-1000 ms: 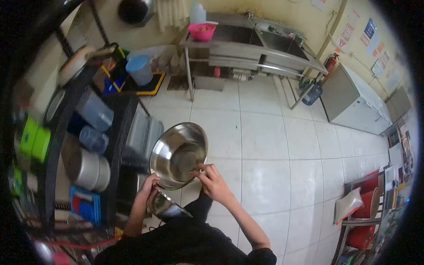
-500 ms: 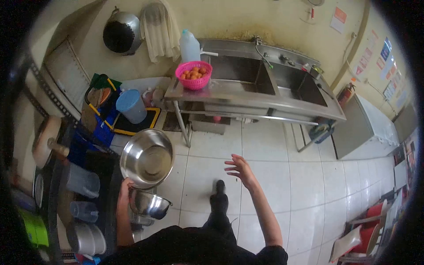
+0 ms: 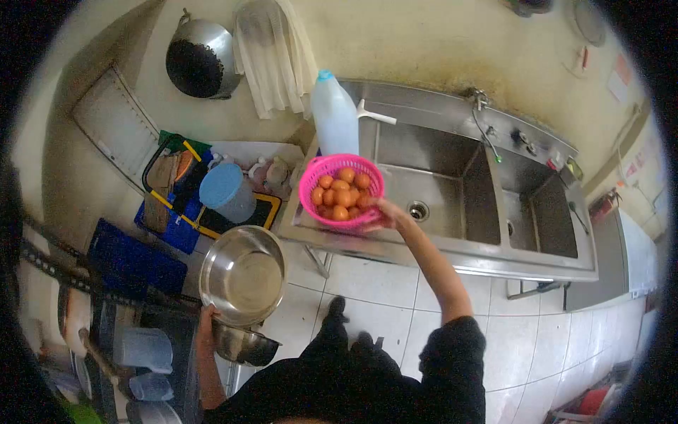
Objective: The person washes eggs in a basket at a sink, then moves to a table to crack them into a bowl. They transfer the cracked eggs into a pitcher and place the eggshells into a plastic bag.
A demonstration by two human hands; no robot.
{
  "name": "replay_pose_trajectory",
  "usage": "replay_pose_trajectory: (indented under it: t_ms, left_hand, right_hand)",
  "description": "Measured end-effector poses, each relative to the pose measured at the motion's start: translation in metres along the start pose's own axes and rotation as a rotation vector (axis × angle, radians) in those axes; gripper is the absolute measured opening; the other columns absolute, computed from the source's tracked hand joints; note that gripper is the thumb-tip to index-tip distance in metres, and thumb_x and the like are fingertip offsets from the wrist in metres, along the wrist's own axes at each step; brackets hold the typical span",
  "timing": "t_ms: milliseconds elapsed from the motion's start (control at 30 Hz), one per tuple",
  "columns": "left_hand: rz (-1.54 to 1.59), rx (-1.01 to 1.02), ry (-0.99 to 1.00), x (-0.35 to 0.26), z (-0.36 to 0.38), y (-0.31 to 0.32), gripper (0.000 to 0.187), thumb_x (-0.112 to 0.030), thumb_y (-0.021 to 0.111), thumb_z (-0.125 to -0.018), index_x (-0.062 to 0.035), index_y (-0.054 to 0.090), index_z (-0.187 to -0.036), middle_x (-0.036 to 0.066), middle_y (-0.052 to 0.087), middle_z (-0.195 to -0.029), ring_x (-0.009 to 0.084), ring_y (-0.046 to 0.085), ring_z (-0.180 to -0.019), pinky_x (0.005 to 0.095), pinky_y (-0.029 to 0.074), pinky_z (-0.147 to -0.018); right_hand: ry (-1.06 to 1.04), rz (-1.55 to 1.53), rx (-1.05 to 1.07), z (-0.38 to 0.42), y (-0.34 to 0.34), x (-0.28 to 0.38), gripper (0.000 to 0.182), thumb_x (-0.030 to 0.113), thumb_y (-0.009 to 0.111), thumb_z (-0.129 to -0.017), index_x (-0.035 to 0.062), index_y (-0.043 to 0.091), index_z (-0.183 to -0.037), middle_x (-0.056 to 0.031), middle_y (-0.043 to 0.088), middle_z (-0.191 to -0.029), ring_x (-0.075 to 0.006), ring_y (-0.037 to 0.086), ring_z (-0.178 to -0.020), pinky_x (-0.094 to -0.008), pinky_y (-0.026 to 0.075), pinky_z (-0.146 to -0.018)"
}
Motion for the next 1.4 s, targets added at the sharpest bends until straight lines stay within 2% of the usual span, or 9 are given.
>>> replay_pose_trajectory:
  t_ms: [67,267,433,567,667,967,1033,1133,1400]
  left_hand:
    - [-0.113,-0.081,-0.044,-0.022,-0.033,0.007,0.035,-0.025,0.058,-0.070,-0.0012,0.052,-0.095,0.007,0.051,-0.087,0.0201,0.050,-0.079,0.0330,0.041,-0.073]
    - [-0.420,0.197,-0.016,-0.094,-0.146,0.057,0.037,-0.024,0.057,-0.071,0.0010,0.052,-0.097,0.007,0.053,-0.087,0.0181,0.049,-0.080,0.0319,0.041,-0.074]
    - [-0.478,0.456,0.006,-0.147,-0.177,0.127,0.026,-0.022,0.055,-0.074,0.0024,0.055,-0.082,0.002,0.051,-0.072,0.0148,0.049,-0.068,0.0299,0.041,-0.066]
    - [-0.716,0.499,-0.100,-0.154,-0.183,0.169,0.029,-0.021,0.057,-0.069,-0.0008,0.054,-0.089,0.004,0.054,-0.078,0.0167,0.051,-0.074,0.0292,0.041,-0.070]
    - [-0.771,0.714,-0.051,-0.152,-0.178,0.216,0.025,-0.018,0.052,-0.078,0.0010,0.056,-0.093,0.006,0.057,-0.085,0.0162,0.053,-0.080,0.0300,0.042,-0.073]
    - [-0.872,1.077,0.089,-0.092,-0.081,0.397,0.029,-0.019,0.054,-0.074,0.0046,0.057,-0.089,0.006,0.058,-0.079,0.0157,0.052,-0.078,0.0305,0.042,-0.071]
    - [-0.970,1.004,0.265,-0.083,-0.006,0.455,0.027,-0.016,0.053,-0.073,0.0036,0.057,-0.091,0.007,0.058,-0.084,0.0145,0.052,-0.080,0.0291,0.041,-0.072]
    - [-0.831,1.272,0.186,-0.033,0.054,0.515,0.038,-0.022,0.057,-0.082,0.0016,0.054,-0.112,0.010,0.059,-0.106,0.0175,0.053,-0.097,0.0311,0.044,-0.084]
    - [-0.784,1.830,0.168,0.069,0.150,0.692,0.045,-0.026,0.055,-0.087,-0.0009,0.047,-0.123,0.011,0.051,-0.120,0.0185,0.046,-0.111,0.0336,0.039,-0.093]
  right_hand:
    - [0.061,-0.104,-0.036,-0.015,-0.006,-0.002,0.049,0.020,0.057,-0.081,0.0008,0.041,-0.123,-0.0188,0.056,-0.106,-0.0326,0.062,-0.092,-0.0488,0.055,-0.079]
    - [0.010,-0.285,-0.205,-0.038,-0.041,-0.045,0.028,0.001,0.050,-0.078,0.0026,0.051,-0.107,-0.0096,0.062,-0.091,-0.0206,0.062,-0.076,-0.0345,0.056,-0.063]
    - [-0.002,-0.378,-0.496,0.035,-0.012,-0.040,0.030,-0.004,0.047,-0.077,0.0029,0.051,-0.106,-0.0076,0.061,-0.084,-0.0166,0.061,-0.067,-0.0258,0.053,-0.055]
    - [-0.065,-0.546,-0.733,0.108,0.003,-0.043,0.035,-0.005,0.047,-0.075,0.0022,0.050,-0.109,-0.0053,0.060,-0.084,-0.0123,0.060,-0.063,-0.0211,0.048,-0.049]
    - [-0.142,-0.506,-0.793,0.163,0.002,-0.035,0.037,-0.005,0.048,-0.074,0.0015,0.050,-0.110,-0.0053,0.061,-0.086,-0.0109,0.060,-0.064,-0.0212,0.047,-0.048]
    - [-0.324,-0.614,-0.993,0.311,0.015,-0.016,0.043,-0.005,0.048,-0.072,-0.0010,0.047,-0.115,-0.0099,0.060,-0.097,-0.0168,0.063,-0.077,-0.0278,0.055,-0.062]
    - [-0.290,-0.575,-0.932,0.363,-0.007,-0.021,0.045,-0.005,0.048,-0.073,-0.0005,0.046,-0.117,-0.0115,0.059,-0.101,-0.0181,0.063,-0.081,-0.0303,0.055,-0.067]
    - [-0.298,-0.650,-0.905,0.423,-0.040,-0.054,0.042,-0.002,0.051,-0.075,0.0025,0.048,-0.116,-0.0083,0.061,-0.093,-0.0135,0.061,-0.070,-0.0235,0.051,-0.053]
    - [-0.433,-0.763,-1.145,0.519,-0.115,-0.125,0.038,0.003,0.052,-0.077,0.0077,0.049,-0.115,-0.0013,0.057,-0.081,-0.0078,0.054,-0.060,-0.0206,0.041,-0.044]
Point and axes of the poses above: each hand's wrist, its own z-axis away from the middle knuckle, its own y-axis out of the palm, x = y × z, the point moved 2 cm from there along -z, towards the middle knuckle
